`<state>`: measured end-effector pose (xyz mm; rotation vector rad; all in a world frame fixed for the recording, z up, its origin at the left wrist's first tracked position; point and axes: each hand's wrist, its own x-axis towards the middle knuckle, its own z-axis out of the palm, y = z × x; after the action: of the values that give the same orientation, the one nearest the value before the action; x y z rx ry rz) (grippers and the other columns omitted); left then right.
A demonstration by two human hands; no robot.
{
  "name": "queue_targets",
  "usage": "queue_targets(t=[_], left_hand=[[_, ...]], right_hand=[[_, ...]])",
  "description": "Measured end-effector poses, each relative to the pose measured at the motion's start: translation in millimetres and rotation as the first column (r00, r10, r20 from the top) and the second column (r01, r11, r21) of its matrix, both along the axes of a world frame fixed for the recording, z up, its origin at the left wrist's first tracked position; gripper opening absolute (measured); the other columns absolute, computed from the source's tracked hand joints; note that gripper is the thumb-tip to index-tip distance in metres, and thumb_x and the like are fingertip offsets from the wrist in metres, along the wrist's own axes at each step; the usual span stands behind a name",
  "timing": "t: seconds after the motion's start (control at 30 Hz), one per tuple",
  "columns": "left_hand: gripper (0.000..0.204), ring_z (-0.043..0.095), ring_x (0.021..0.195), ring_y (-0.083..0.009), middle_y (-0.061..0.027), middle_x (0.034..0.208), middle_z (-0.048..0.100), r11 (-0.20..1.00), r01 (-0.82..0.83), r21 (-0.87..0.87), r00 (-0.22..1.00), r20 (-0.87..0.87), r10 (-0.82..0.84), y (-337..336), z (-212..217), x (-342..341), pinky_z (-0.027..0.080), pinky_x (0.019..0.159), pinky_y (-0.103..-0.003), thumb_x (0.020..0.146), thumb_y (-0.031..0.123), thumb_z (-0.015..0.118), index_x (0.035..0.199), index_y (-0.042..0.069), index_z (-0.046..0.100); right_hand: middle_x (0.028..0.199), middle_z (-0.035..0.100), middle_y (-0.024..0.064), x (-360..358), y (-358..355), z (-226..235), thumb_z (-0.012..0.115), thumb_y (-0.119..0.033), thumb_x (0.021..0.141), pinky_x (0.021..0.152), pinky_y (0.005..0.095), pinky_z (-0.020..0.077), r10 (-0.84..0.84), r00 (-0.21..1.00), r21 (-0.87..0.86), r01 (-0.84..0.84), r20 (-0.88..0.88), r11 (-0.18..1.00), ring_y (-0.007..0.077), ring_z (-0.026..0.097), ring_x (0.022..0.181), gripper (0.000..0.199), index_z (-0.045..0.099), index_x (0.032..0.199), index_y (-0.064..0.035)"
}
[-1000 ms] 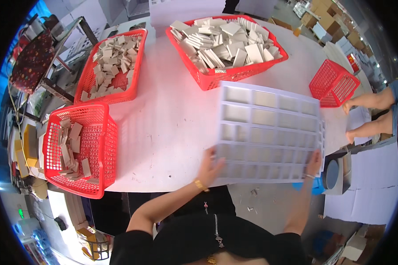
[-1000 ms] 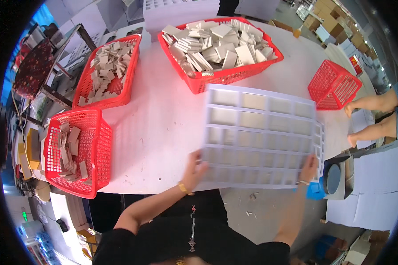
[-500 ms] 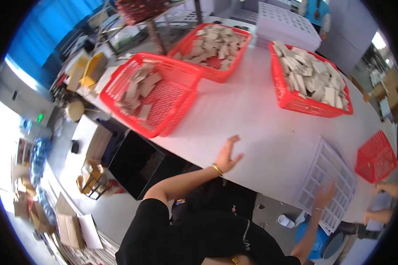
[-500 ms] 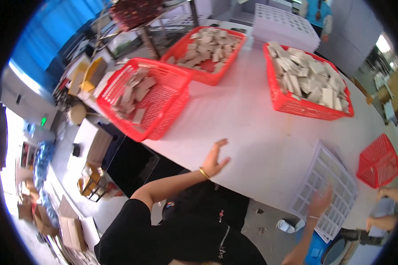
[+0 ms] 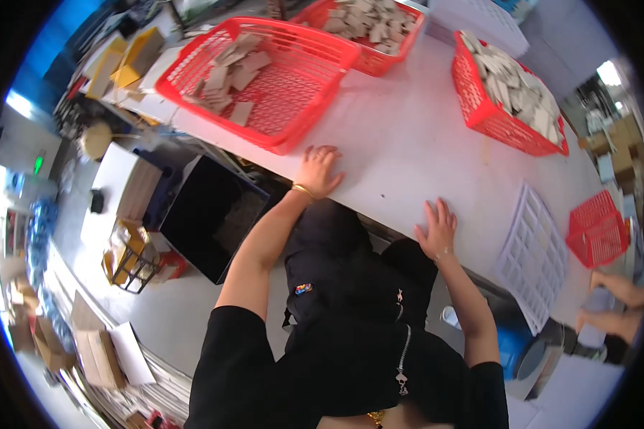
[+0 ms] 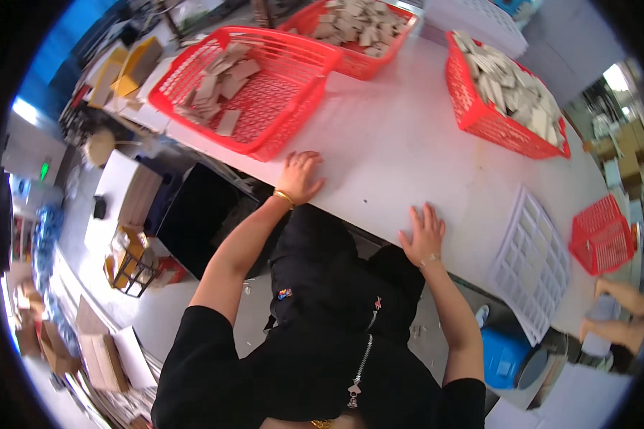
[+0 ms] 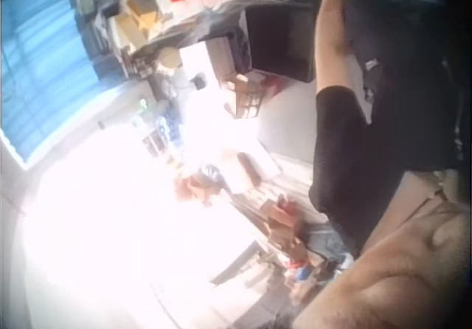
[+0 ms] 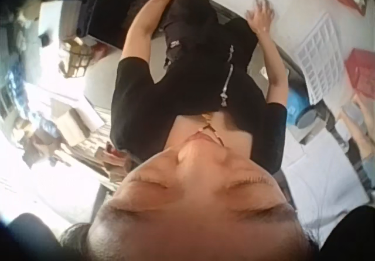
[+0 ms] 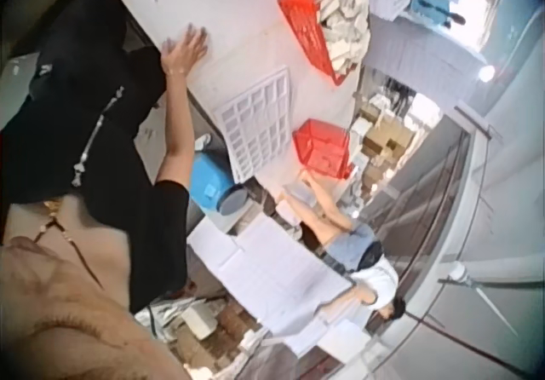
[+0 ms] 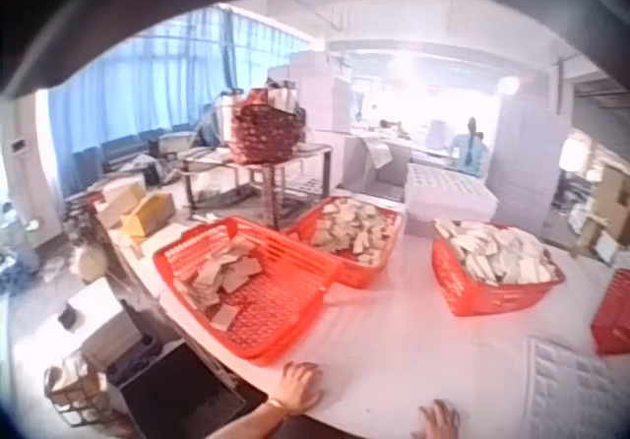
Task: The person picks small white rectangular tiles from red plastic baskets and places them one by one into the compartments of a white grid tray. After filling a tray, they move to a different table to stack the tiles into neat piles and place them into a black bin.
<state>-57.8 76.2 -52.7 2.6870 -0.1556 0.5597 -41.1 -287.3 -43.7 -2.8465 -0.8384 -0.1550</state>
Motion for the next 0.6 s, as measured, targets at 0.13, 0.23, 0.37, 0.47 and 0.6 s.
queue_targets(t=[0.13, 0.23, 0.37, 0.47, 0.6], left_hand=[[0.043, 0.045, 0.115, -0.0285, -0.0087, 0.118, 0.051, 0.999, 0.045, -0.018, 0.999, 0.001, -0.045, 7, 5, 1, 0.026, 0.104, -0.047, 0.075, 0.029, 0.062, 0.111, 0.01, 0.051], [0.043, 0.044, 0.115, -0.0294, -0.0094, 0.118, 0.051, 0.998, 0.058, -0.019, 0.998, -0.011, -0.058, 7, 3, 0, 0.026, 0.103, -0.047, 0.074, 0.029, 0.063, 0.111, 0.009, 0.051], [0.044, 0.044, 0.116, -0.0289, -0.0097, 0.118, 0.051, 0.997, 0.069, -0.029, 0.998, -0.007, -0.07, 10, 6, -2, 0.026, 0.103, -0.048, 0.074, 0.03, 0.063, 0.111, 0.009, 0.051], [0.044, 0.044, 0.116, -0.0275, -0.0088, 0.118, 0.051, 0.997, 0.072, -0.034, 0.997, 0.026, -0.071, 12, 4, -7, 0.026, 0.103, -0.049, 0.074, 0.031, 0.064, 0.11, 0.01, 0.052], [0.042, 0.045, 0.116, -0.0252, -0.0072, 0.118, 0.05, 0.996, 0.081, -0.038, 0.994, 0.071, -0.078, 13, 1, -11, 0.027, 0.103, -0.049, 0.075, 0.033, 0.064, 0.109, 0.011, 0.052]], right_hand=[[0.142, 0.028, 0.0178, 1, 3, -3, 0.061, -0.039, 0.077, 0.104, 0.0576, 0.0194, -0.001, 1.0, 0.026, 0.001, 0.008, 1.0, 0.0347, 0.026, 0.133, 0.065, 0.041, 0.133, -0.0125], [0.142, 0.028, 0.0173, 1, 6, -1, 0.061, -0.039, 0.077, 0.104, 0.0572, 0.0193, 0.007, 1.0, 0.048, -0.008, 0.024, 0.999, 0.0337, 0.026, 0.132, 0.064, 0.042, 0.132, -0.0124], [0.142, 0.028, 0.0171, -1, 11, 2, 0.062, -0.037, 0.076, 0.104, 0.0572, 0.0195, -0.006, 1.0, 0.047, 0.006, -0.01, 0.999, 0.0336, 0.026, 0.132, 0.064, 0.042, 0.132, -0.0125], [0.142, 0.028, 0.0178, -4, 11, 2, 0.062, -0.035, 0.075, 0.104, 0.0571, 0.0194, 0.007, 1.0, 0.044, -0.007, -0.01, 0.999, 0.0338, 0.026, 0.132, 0.064, 0.042, 0.132, -0.0123], [0.142, 0.029, 0.0189, -7, 9, 1, 0.063, -0.033, 0.074, 0.104, 0.0572, 0.0195, 0.019, 1.0, 0.023, -0.018, -0.011, 1.0, 0.0343, 0.026, 0.132, 0.065, 0.041, 0.132, -0.0113]])
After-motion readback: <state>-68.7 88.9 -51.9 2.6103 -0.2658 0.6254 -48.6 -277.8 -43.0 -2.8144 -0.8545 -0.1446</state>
